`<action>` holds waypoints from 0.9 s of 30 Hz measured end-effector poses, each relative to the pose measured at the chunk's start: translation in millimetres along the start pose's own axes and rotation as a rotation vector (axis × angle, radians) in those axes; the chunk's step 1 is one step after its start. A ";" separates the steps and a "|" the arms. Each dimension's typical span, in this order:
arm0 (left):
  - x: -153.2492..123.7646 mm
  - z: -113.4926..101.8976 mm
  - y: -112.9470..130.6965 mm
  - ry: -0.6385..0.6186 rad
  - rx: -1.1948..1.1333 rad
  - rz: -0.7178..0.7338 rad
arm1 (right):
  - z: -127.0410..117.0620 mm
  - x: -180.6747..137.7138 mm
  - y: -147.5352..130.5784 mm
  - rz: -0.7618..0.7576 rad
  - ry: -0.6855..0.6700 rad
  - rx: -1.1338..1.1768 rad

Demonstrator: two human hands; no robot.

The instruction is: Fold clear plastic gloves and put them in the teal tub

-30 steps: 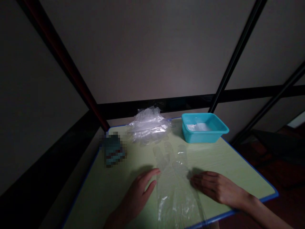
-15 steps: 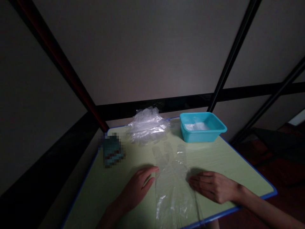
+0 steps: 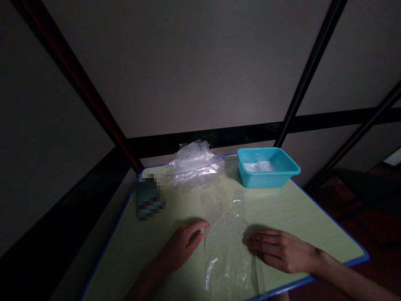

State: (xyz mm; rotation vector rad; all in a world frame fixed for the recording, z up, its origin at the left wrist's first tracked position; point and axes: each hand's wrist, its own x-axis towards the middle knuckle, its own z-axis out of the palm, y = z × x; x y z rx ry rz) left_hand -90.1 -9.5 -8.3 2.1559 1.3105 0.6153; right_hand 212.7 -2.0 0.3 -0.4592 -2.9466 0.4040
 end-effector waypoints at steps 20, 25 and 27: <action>-1.2 8.1 -3.0 0.074 0.216 0.237 | 15.8 3.1 17.4 0.108 0.232 0.063; -2.1 9.1 -3.8 0.077 0.242 0.268 | 12.6 9.9 13.6 -0.084 0.140 -0.063; -3.1 9.0 -4.0 0.078 0.257 0.275 | 10.2 12.7 11.1 -0.101 0.079 -0.051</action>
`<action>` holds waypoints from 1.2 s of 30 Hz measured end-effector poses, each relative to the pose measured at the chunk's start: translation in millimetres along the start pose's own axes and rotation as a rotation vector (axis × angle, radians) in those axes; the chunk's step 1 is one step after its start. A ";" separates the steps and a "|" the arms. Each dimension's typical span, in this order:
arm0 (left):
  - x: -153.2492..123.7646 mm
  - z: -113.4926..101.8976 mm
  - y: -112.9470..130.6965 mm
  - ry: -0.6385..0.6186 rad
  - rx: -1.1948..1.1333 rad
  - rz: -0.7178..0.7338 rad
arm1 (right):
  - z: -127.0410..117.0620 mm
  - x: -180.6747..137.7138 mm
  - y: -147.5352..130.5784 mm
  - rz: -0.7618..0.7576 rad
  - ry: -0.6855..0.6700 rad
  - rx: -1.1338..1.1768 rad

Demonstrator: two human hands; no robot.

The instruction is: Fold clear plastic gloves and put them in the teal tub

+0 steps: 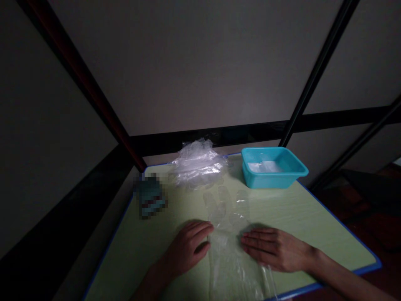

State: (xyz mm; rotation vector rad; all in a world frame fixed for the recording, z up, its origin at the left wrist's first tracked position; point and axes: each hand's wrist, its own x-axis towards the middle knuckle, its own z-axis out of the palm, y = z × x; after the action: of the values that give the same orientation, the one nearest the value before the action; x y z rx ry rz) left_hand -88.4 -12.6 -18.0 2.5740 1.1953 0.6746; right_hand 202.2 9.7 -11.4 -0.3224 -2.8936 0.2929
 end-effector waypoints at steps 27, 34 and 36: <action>11.0 5.1 1.8 0.145 -0.275 -0.069 | -15.6 19.0 19.6 0.325 0.101 0.612; 21.8 10.1 -4.6 0.069 -0.576 -0.519 | -11.2 36.8 40.5 0.574 0.241 0.959; 25.8 12.2 -6.7 0.073 -0.700 -0.619 | -6.0 42.8 45.2 0.687 0.295 1.062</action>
State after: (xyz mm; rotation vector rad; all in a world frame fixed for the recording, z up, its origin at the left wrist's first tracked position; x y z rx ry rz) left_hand -72.3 11.3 -23.1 1.5206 1.3635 0.8396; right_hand 171.6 64.1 -7.5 -0.9904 -1.8689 1.5972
